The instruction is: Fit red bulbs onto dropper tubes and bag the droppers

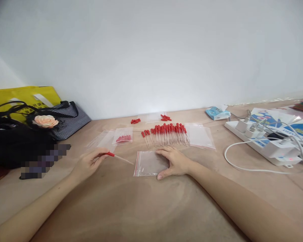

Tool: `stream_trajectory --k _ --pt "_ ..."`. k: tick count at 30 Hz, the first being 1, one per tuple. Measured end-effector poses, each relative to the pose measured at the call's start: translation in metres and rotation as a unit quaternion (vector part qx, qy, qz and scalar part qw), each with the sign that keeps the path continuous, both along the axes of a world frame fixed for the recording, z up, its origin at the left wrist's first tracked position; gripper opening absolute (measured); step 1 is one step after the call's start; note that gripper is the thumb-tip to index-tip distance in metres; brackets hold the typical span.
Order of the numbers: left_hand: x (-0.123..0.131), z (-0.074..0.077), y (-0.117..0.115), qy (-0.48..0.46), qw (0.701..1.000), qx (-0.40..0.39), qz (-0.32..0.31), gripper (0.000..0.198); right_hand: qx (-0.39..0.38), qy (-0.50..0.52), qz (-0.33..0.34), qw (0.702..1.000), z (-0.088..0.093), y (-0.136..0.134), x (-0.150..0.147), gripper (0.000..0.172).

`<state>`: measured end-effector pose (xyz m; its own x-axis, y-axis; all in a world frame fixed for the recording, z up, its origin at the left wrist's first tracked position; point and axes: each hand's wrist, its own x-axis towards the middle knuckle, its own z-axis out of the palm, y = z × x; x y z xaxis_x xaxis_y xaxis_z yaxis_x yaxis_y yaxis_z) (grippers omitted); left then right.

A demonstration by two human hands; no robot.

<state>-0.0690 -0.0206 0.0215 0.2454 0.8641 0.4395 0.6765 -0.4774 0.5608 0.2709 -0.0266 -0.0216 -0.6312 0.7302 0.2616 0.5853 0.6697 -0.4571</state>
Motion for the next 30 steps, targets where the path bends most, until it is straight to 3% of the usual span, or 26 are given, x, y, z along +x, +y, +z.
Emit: stream_trajectory --k 9,16,22,26,30 --pt "-0.003 -0.009 0.005 0.147 0.98 0.118 -0.07 0.015 0.004 -0.006 -0.001 1.0 0.0 0.0 0.0 0.086" --pt "0.006 -0.009 0.001 0.155 0.974 0.138 -0.09 0.013 0.004 -0.003 0.001 1.0 0.0 0.001 0.001 0.085" --pt "0.044 -0.007 -0.013 0.099 0.987 0.066 -0.11 0.007 0.003 0.001 0.0 1.0 0.0 0.0 0.0 0.086" --pt "0.074 -0.012 -0.014 0.02 0.992 -0.065 -0.104 0.008 0.005 0.005 0.005 1.0 0.0 0.002 0.0 0.087" --pt "0.091 -0.021 -0.008 -0.073 0.978 -0.167 -0.104 0.014 0.009 0.008 0.004 1.0 -0.002 0.003 0.001 0.085"
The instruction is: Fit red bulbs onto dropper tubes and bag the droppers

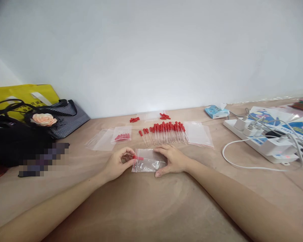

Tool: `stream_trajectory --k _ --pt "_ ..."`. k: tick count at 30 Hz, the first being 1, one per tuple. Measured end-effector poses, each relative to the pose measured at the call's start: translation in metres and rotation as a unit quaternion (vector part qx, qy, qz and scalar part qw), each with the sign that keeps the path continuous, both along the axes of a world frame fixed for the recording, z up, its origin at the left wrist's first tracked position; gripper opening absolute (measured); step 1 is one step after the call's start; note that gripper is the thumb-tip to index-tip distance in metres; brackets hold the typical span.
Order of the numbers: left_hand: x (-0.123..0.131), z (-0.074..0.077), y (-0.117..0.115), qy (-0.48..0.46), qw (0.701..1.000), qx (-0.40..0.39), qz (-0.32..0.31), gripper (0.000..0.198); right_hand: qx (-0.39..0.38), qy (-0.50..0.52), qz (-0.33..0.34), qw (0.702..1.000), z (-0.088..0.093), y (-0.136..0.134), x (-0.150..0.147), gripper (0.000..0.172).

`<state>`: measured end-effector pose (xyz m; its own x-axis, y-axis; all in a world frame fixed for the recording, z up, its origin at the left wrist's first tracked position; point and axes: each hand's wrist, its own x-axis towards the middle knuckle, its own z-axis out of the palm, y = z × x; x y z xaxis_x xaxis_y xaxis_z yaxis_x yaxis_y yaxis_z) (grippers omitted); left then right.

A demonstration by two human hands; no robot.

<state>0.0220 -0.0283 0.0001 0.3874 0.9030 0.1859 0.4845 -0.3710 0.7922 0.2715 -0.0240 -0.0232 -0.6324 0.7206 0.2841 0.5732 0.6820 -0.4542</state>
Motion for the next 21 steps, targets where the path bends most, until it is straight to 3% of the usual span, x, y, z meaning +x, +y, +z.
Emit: stream_trajectory --k 5,17,21 --pt "0.005 -0.009 0.004 -0.011 0.998 -0.065 -0.007 0.019 0.001 0.0 -0.001 1.0 0.0 0.0 -0.002 0.085" --pt "0.009 -0.01 0.003 0.043 0.998 -0.007 0.047 0.027 -0.05 0.035 0.015 0.998 0.006 0.008 0.018 0.079" --pt "-0.001 -0.007 0.016 0.069 0.996 0.048 0.043 0.023 -0.052 0.039 0.011 0.998 0.004 0.007 0.012 0.077"
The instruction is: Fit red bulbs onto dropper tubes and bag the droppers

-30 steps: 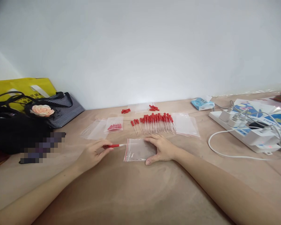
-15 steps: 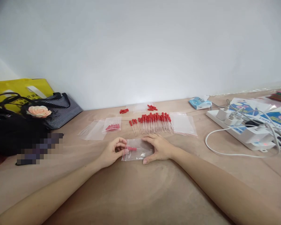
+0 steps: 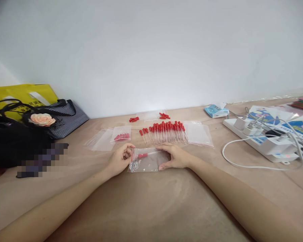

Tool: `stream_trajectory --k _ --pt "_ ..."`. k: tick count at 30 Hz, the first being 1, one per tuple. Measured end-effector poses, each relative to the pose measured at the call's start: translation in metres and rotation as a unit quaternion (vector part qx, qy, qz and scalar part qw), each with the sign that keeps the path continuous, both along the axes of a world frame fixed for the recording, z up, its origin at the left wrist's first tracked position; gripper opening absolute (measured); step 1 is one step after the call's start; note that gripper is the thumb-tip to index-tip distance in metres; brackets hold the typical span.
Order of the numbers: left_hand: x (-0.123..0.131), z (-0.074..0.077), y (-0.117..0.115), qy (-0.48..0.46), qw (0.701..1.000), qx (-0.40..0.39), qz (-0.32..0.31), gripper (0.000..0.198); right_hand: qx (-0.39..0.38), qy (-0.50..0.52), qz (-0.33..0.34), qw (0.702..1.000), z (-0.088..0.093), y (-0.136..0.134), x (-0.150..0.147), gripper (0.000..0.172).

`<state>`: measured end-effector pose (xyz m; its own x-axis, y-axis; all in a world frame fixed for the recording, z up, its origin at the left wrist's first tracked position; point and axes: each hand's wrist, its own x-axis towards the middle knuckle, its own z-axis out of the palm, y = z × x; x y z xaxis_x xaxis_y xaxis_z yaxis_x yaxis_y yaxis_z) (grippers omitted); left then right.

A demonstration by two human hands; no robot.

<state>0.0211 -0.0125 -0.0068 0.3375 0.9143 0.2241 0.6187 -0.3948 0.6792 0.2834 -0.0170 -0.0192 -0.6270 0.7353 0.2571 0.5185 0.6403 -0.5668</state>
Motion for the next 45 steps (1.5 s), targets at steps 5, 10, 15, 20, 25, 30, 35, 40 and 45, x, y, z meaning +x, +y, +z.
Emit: stream_trajectory --k 5,10,15,20,25,30,35,40,45 --pt "-0.005 0.021 0.052 0.147 0.978 0.144 -0.035 0.018 0.0 0.001 -0.004 1.0 -0.001 0.0 -0.002 0.074" --pt "0.007 0.032 0.118 0.202 0.962 0.142 -0.119 0.024 0.003 -0.001 -0.003 1.0 0.0 0.0 -0.001 0.073" --pt "0.009 0.03 0.148 0.217 0.956 0.088 -0.176 0.018 0.001 0.004 -0.005 1.0 0.004 -0.002 -0.004 0.068" --pt "0.002 0.034 0.138 0.214 0.956 0.087 -0.182 0.005 0.004 0.01 -0.001 1.0 0.003 -0.002 -0.004 0.069" --pt "-0.023 0.055 0.107 0.204 0.959 0.106 -0.167 0.013 0.0 0.016 0.005 1.0 0.001 0.0 -0.003 0.071" --pt "-0.075 0.062 0.053 0.161 0.967 0.176 -0.087 0.016 -0.006 0.007 0.004 1.0 0.001 0.0 -0.002 0.071" --pt "-0.106 0.038 0.007 0.096 0.984 0.147 -0.02 0.017 -0.006 0.006 0.007 1.0 -0.001 0.0 -0.001 0.071" --pt "-0.105 0.03 -0.002 0.112 0.982 0.15 -0.013 0.018 -0.001 0.004 0.01 1.0 -0.001 0.0 -0.002 0.071" --pt "-0.098 0.032 0.0 0.13 0.981 0.141 -0.016 0.02 0.002 -0.004 0.008 1.0 -0.001 0.0 -0.001 0.07"
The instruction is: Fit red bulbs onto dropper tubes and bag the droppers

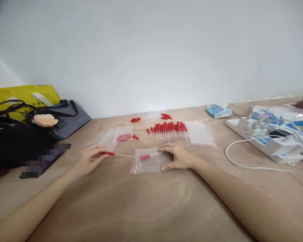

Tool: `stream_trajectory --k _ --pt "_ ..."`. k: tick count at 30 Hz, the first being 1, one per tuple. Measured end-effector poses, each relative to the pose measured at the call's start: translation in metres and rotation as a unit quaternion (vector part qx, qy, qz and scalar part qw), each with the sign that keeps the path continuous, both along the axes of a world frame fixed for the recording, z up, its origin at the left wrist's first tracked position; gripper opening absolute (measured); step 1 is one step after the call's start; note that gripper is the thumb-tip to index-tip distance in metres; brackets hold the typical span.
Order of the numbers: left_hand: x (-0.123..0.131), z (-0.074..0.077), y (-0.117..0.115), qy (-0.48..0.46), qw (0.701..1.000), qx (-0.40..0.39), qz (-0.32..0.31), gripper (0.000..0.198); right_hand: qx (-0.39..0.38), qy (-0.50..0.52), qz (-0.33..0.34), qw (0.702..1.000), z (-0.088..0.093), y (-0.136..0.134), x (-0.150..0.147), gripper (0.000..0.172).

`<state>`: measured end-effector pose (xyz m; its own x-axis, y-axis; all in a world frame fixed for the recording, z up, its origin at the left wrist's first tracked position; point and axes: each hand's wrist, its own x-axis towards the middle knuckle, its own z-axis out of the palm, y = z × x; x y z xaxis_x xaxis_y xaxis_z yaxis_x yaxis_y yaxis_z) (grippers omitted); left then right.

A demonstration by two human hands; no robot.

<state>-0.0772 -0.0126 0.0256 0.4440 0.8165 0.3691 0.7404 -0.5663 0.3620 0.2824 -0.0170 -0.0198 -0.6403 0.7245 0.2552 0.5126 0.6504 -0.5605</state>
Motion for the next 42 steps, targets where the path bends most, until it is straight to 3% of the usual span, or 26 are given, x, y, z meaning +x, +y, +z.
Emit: stream_trajectory --k 9,13,17,23,27,34,37,42 --pt "0.012 -0.004 -0.001 -0.037 0.999 -0.004 -0.006 0.016 -0.001 0.013 0.005 1.0 -0.001 0.001 0.0 0.07" --pt "0.033 -0.011 0.0 -0.072 0.996 -0.037 -0.028 0.016 -0.004 0.008 -0.006 1.0 -0.001 0.0 0.0 0.072" --pt "0.062 -0.02 0.002 -0.101 0.991 -0.091 -0.004 0.013 -0.005 0.009 -0.01 1.0 -0.001 0.0 0.0 0.073" --pt "0.097 -0.035 0.008 -0.243 0.946 -0.211 0.039 0.018 -0.009 0.006 -0.011 1.0 0.0 0.0 0.0 0.074" --pt "0.109 -0.038 0.003 -0.288 0.92 -0.259 0.057 0.031 -0.006 0.013 -0.013 1.0 -0.001 0.0 0.0 0.074" --pt "0.108 -0.033 0.002 -0.216 0.923 -0.313 -0.064 0.057 0.003 0.02 -0.014 1.0 -0.003 0.001 0.0 0.074" --pt "0.106 -0.034 0.007 -0.207 0.931 -0.29 -0.074 0.053 0.0 0.022 -0.012 1.0 -0.003 0.001 0.0 0.074" --pt "0.106 -0.046 0.007 -0.225 0.953 -0.201 0.009 0.043 0.005 0.024 -0.012 1.0 -0.002 0.001 0.0 0.073"
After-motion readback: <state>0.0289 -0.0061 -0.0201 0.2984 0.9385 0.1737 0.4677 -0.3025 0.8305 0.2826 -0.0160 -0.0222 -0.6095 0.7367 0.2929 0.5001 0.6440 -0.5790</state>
